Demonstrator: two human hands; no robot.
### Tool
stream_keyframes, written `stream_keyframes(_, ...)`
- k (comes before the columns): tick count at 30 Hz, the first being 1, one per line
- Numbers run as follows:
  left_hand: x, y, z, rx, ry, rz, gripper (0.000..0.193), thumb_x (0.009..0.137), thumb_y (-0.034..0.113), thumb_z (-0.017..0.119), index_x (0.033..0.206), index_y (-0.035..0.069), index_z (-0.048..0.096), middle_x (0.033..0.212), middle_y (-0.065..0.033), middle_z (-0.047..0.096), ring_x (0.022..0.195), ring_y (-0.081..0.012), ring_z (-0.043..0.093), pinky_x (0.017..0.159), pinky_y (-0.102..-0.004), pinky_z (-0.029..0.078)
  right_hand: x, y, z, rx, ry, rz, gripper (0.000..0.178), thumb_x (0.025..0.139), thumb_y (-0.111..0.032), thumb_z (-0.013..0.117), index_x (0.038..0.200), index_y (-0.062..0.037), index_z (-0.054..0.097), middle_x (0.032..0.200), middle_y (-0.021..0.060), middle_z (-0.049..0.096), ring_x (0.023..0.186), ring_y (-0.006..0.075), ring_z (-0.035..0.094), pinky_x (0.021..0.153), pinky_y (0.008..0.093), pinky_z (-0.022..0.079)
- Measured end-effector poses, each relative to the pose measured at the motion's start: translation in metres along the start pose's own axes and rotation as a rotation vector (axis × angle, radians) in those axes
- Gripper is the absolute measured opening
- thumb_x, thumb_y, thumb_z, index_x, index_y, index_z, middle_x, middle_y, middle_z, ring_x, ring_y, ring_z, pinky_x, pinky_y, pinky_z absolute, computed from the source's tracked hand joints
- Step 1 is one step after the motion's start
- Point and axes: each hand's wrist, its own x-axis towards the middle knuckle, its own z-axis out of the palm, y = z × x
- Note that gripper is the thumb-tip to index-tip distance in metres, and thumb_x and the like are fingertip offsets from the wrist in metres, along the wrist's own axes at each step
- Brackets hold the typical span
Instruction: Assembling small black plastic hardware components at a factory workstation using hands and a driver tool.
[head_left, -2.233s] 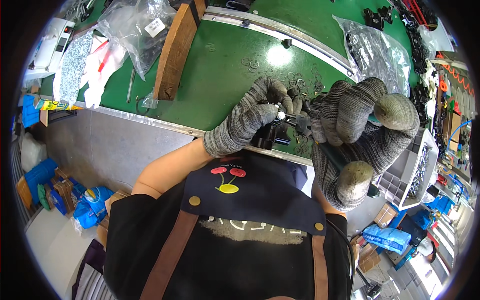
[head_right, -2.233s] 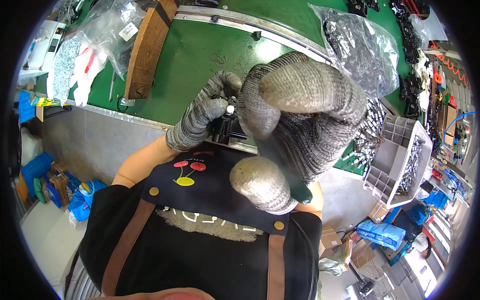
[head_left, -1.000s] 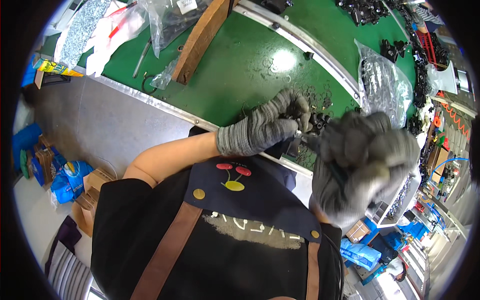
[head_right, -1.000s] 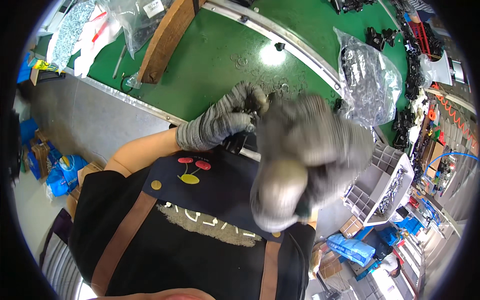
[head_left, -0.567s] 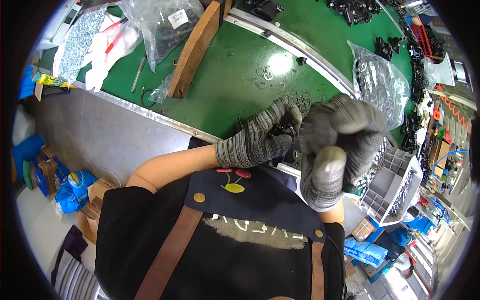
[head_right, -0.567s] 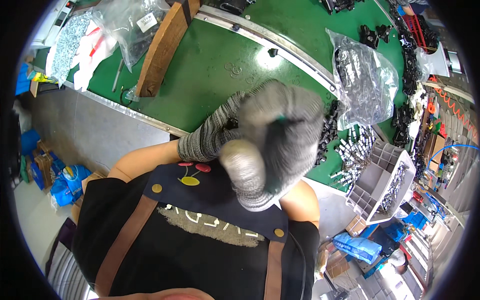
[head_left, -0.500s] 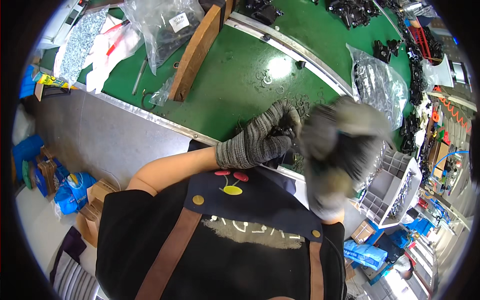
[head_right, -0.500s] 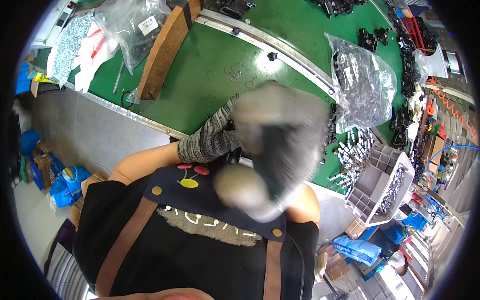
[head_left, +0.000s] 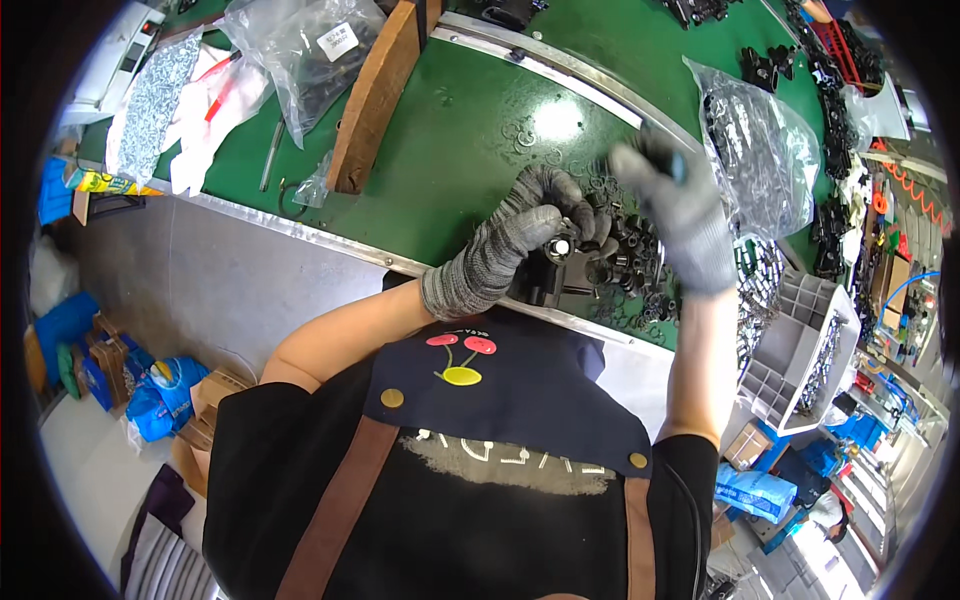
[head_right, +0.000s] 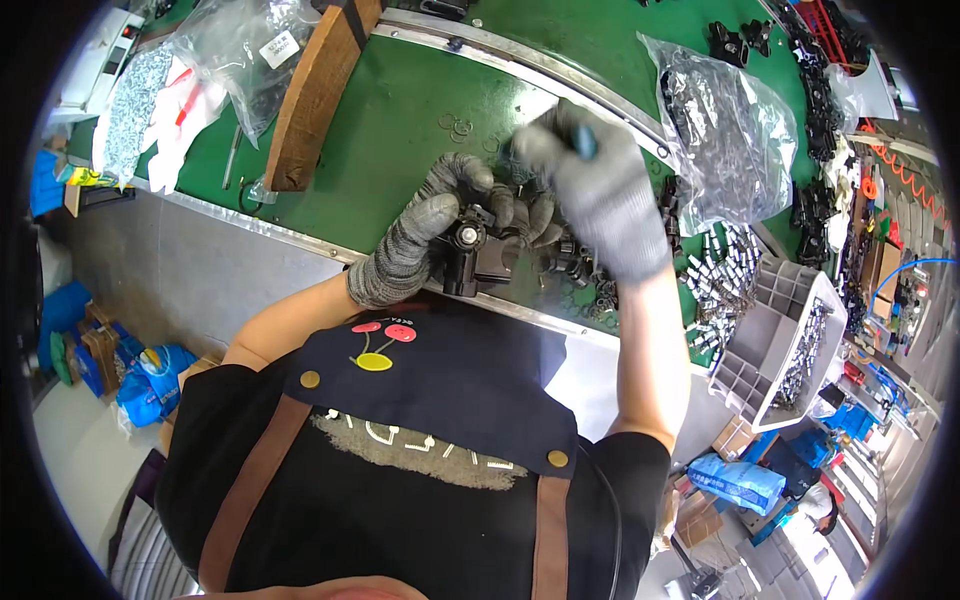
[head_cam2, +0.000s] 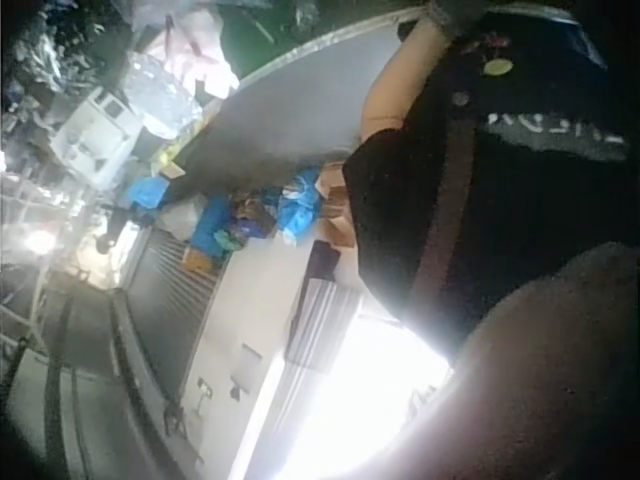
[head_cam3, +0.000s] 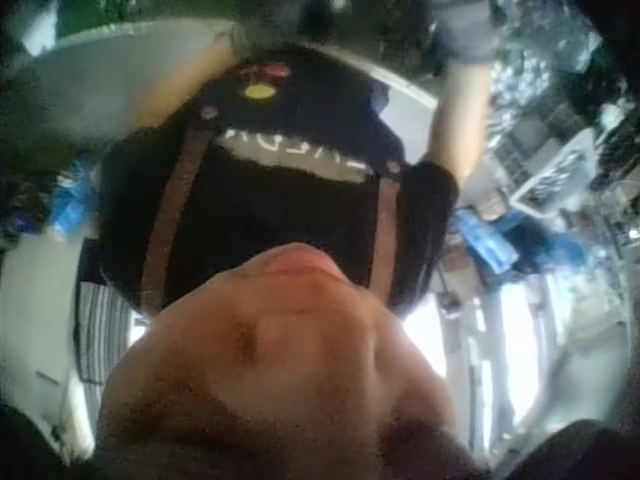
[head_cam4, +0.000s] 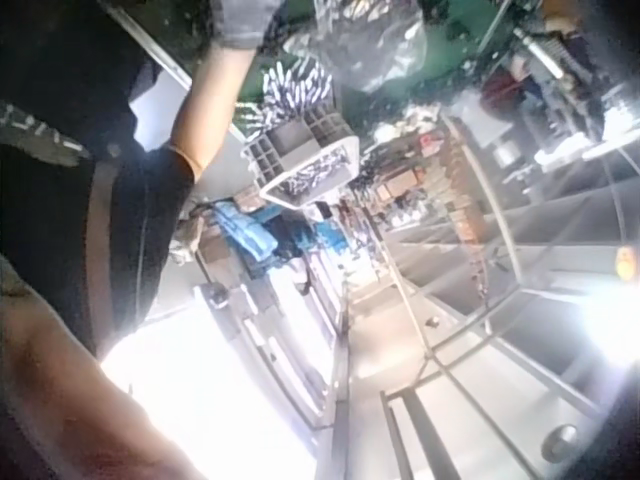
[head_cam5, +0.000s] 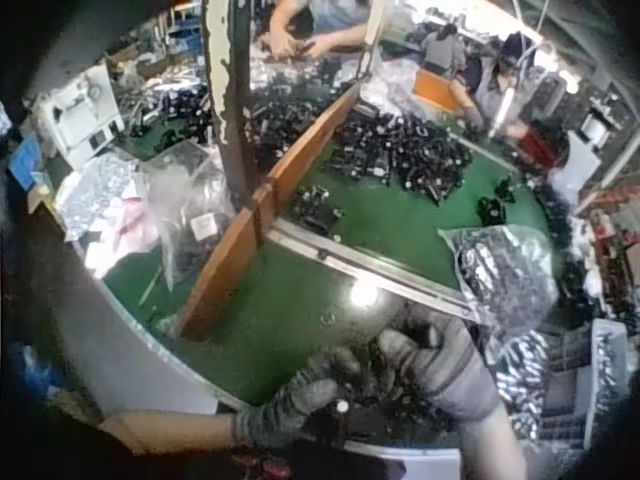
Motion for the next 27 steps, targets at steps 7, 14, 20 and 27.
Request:
stream_keyframes(7,0.0,-0.004,-0.004,0.27,0.055,-0.009,0.038,0.093,0.023,0.062,0.125,0.009,0.048,0.116,-0.0027,0.055,0.11,-0.013,0.052,0.099,-0.0293,0.043,-0.063,-0.002,0.033,0.025,0.127,-0.166,0.022,0.088,-0.018,0.072,0.103,-0.0039,0.063,0.082,0.0034,0.058,0.072,0.0113,0.055,0.066,0.0261,0.045)
stream_keyframes(14,0.005,0.003,-0.004,0.222,0.073,-0.042,0.055,0.084,0.034,0.074,0.126,0.009,0.049,0.116,-0.0077,0.057,0.113,-0.0183,0.055,0.1,-0.033,0.046,-0.058,-0.007,0.02,0.366,0.527,-0.342,0.035,0.083,-0.009,0.076,0.114,-0.0082,0.061,0.086,0.0037,0.054,0.067,0.0136,0.05,0.062,0.0295,0.044)
stream_keyframes(20,0.001,-0.003,-0.006,0.135,-0.001,-0.024,0.049,0.087,0.026,0.068,0.126,0.007,0.045,0.107,-0.0069,0.058,0.107,-0.018,0.055,0.101,-0.0337,0.042,-0.063,-0.034,0.028,0.901,0.522,-0.681,0.058,0.084,0.001,0.07,0.135,-0.0167,0.047,0.09,0.005,0.05,0.073,0.0126,0.051,0.057,0.0223,0.047)
stream_keyframes(27,0.003,0.01,0.0,0.213,-0.019,-0.027,0.047,0.089,0.023,0.066,0.128,0.008,0.044,0.107,-0.0063,0.057,0.107,-0.0176,0.054,0.101,-0.0336,0.042,-0.064,-0.028,0.031,0.75,0.541,-0.426,0.047,0.086,0.0,0.067,0.127,-0.0133,0.05,0.091,0.0039,0.053,0.077,0.012,0.053,0.063,0.024,0.047)
